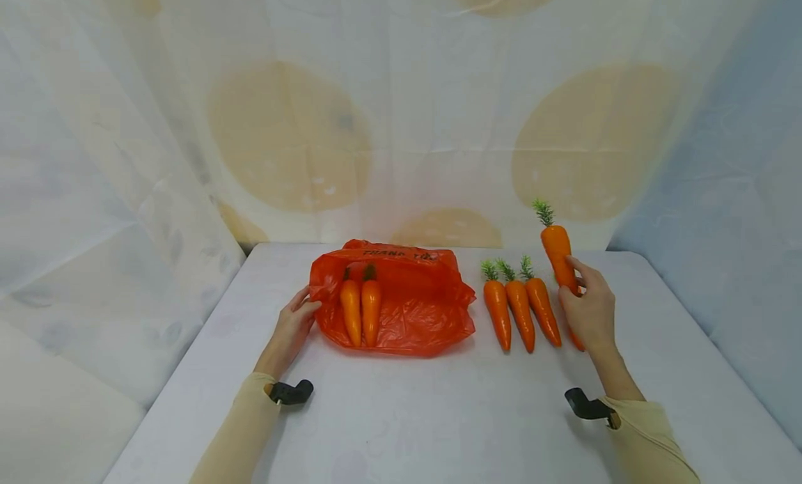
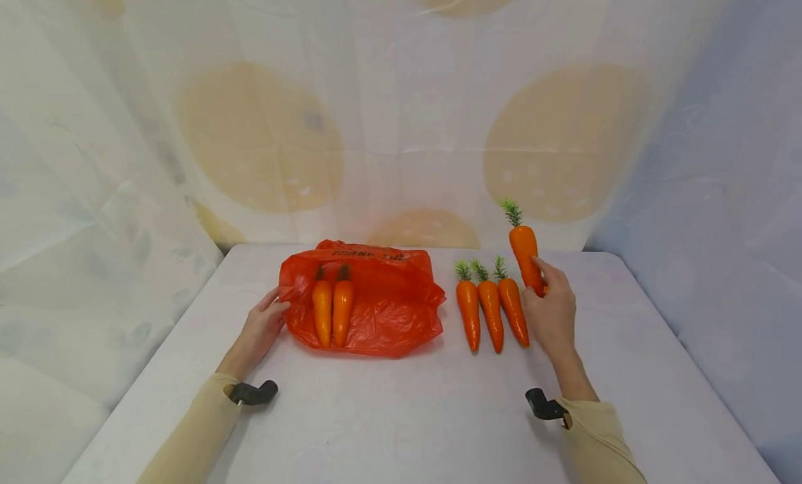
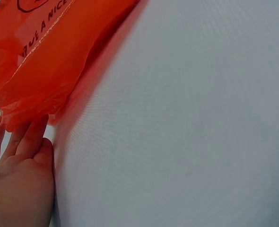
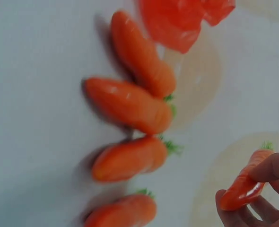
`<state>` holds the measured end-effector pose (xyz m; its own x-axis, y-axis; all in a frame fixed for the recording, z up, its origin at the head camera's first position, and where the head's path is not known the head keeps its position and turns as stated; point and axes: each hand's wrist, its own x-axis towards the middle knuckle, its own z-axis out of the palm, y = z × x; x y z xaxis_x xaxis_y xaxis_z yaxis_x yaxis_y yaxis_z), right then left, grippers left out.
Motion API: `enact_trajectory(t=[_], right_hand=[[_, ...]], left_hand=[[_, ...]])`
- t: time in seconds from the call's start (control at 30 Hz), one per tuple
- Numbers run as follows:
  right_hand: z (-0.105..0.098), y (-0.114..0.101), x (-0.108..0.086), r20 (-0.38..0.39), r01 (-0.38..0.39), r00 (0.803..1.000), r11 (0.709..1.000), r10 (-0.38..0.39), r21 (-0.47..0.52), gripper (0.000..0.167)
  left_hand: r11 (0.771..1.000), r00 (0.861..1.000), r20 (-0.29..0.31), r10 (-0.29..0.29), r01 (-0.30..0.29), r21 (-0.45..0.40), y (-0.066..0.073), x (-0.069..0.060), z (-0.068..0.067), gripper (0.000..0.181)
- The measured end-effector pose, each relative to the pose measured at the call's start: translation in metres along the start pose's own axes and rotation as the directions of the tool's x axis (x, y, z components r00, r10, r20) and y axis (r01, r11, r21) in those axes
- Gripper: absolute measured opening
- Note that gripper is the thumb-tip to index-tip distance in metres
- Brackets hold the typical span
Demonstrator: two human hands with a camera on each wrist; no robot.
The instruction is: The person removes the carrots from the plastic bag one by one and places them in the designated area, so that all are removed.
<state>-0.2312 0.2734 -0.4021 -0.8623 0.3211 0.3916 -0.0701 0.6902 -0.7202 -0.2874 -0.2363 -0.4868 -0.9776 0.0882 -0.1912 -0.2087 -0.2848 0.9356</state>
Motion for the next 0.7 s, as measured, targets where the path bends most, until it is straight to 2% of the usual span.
enact_trajectory(t=[0.17, 0.4, 0.57, 0.7], right_hand=[[-0.008, 0.022, 0.005, 0.029, -0.071, 0.997, 0.994, 0.073, -0.077, 0.057], [-0.012, 0.052, 0.005, 0.094, -0.175, 0.977, 0.971, 0.192, -0.165, 0.059], [-0.014, 0.066, 0.005, 0.097, -0.215, 0.966, 0.951, 0.241, -0.22, 0.06], [-0.015, 0.077, 0.004, 0.105, -0.217, 0.963, 0.944, 0.249, -0.249, 0.058]], left_hand=[[1.0, 1.0, 0.007, -0.002, 0.002, 0.012, 0.001, -0.001, 0.0, 0.064], [1.0, 1.0, 0.001, -0.007, 0.007, 0.016, 0.001, 0.0, 0.0, 0.064], [1.0, 1.0, 0.002, -0.004, 0.004, 0.001, 0.001, 0.001, -0.001, 0.065], [1.0, 1.0, 0.0, 0.0, 0.0, -0.008, 0.0, 0.001, -0.001, 0.065]])
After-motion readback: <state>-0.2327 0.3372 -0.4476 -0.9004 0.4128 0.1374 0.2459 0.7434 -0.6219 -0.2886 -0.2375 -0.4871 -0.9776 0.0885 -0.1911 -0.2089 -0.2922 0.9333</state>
